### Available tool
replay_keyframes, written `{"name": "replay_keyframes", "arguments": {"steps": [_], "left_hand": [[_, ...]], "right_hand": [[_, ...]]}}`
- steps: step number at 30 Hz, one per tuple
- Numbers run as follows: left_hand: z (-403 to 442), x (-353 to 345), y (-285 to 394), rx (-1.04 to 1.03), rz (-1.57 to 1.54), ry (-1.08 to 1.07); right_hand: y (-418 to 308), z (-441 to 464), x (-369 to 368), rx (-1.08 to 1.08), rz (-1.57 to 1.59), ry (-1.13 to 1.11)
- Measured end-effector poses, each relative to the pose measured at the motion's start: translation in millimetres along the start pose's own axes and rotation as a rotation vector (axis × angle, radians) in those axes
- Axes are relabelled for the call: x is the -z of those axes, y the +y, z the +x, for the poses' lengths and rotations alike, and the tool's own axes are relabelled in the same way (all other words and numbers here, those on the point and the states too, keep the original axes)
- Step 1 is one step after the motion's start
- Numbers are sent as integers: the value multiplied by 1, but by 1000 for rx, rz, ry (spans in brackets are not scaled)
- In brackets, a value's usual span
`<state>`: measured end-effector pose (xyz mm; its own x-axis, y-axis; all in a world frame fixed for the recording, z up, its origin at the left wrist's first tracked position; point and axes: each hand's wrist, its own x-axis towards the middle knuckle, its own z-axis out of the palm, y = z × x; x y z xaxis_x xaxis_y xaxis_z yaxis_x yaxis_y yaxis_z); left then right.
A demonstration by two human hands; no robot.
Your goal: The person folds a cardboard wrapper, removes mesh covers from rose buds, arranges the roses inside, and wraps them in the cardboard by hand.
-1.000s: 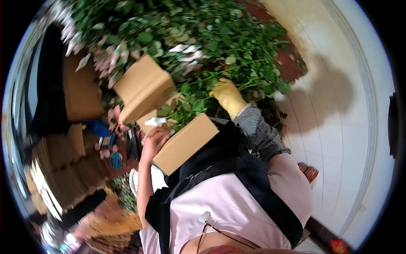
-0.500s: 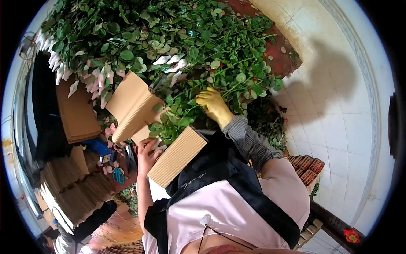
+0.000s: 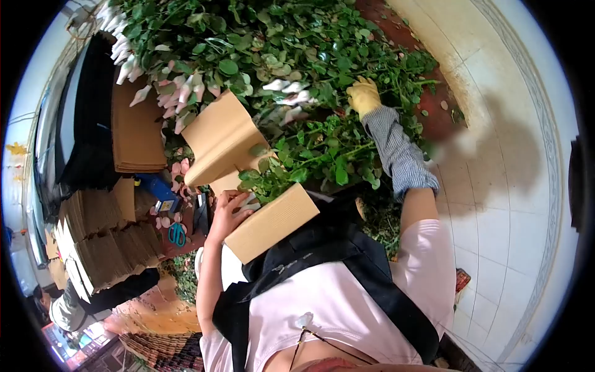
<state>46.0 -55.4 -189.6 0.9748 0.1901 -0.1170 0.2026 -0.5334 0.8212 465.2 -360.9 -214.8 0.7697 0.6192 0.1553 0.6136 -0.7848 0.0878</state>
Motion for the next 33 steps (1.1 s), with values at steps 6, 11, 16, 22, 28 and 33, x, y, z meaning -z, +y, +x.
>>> {"name": "replay_keyframes", "arguments": {"steps": [6, 11, 16, 22, 28, 33], "left_hand": [[-2, -4, -13, -53, 105, 52], [-5, -4, -14, -95, 128, 93], [-3, -5, -11, -86, 52, 98], [-6, -9, -24, -26, 104, 111], [-4, -6, -8, -47, 125, 140], [1, -4, -7, -55, 131, 128]], "right_hand": [[0, 5, 107, -190, 153, 358], [-24, -26, 178, 375, 361, 577], [-29, -30, 178, -124, 300, 150], [-93, -30, 173, 635, 960, 333], [-158, -46, 126, 299, 597, 221], [-166, -21, 104, -4, 599, -251]]}}
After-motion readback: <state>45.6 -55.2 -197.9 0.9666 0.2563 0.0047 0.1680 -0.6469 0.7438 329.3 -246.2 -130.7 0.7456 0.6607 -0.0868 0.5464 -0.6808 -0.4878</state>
